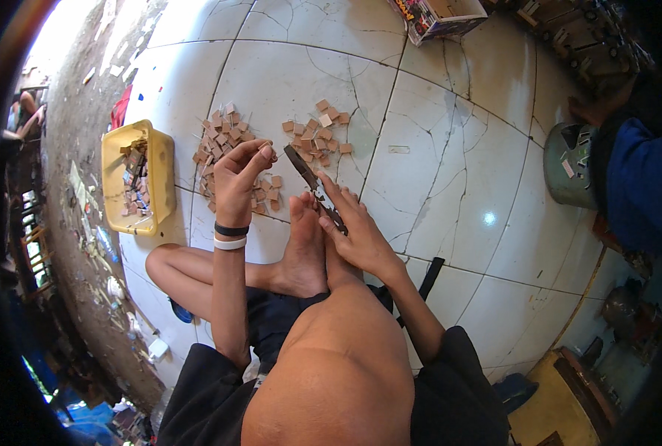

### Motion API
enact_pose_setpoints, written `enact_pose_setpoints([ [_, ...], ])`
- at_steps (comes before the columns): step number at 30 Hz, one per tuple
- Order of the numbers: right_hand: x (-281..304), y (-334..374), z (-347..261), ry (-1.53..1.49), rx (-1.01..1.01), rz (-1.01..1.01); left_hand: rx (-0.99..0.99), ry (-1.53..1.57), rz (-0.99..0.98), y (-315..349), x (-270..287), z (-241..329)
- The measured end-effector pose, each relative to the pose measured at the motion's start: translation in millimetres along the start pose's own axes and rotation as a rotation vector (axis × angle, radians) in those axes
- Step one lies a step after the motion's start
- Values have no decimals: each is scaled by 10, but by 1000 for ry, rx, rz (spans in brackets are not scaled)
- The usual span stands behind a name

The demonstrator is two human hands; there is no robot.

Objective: The person sits on the floor and uses a utility knife to shave and shape small wooden blocks. They pick up each block, trim its edges, and place it back on the floor among other similar pieces.

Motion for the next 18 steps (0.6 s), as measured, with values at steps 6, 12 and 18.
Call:
enact_pose_setpoints([
  [6,-44,41,-50,22,41,7,-8,227,68,58,-60,-99],
  [12,-40,98,-64,38,77,51,48,182,34,93,-81,-140],
  [18,-108,119,-37,73,73,72,104,298,8,112,-233,-162],
])
Point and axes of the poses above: each hand's wrist, its own y-axis away from the middle knuckle, its own x-axis out of the back of the hand, z = x × y, the point moved 3 cm from there along -y, towards the middle knuckle, and after that the axes turned 1 degree about y, right-handed, at the moved point
